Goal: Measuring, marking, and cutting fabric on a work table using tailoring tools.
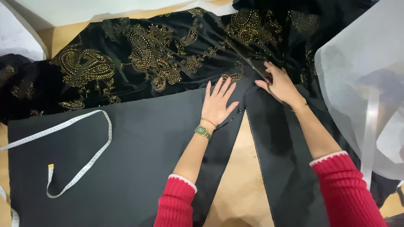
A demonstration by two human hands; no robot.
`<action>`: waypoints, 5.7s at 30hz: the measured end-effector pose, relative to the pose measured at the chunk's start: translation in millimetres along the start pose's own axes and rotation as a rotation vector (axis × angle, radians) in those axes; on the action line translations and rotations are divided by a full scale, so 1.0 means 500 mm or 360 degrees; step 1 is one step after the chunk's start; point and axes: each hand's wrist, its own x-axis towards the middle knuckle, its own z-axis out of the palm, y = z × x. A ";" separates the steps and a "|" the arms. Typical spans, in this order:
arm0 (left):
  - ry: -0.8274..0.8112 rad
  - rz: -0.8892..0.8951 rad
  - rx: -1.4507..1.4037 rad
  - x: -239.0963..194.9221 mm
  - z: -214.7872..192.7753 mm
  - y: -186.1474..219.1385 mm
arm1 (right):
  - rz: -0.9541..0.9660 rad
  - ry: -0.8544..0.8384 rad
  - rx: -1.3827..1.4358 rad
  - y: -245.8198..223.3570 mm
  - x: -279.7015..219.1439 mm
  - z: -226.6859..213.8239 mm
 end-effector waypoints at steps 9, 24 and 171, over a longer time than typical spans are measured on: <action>-0.0046 -0.0183 0.0014 0.002 -0.017 0.035 | -0.0182 0.0332 0.0161 -0.088 -0.126 -0.012; -0.0071 -0.0065 -0.0275 -0.045 -0.016 0.099 | 0.0675 0.0039 0.0512 -0.154 -0.367 -0.012; -0.0098 -0.0737 0.0198 -0.001 -0.057 0.221 | 0.0506 -0.1806 0.0037 -0.029 0.143 -0.286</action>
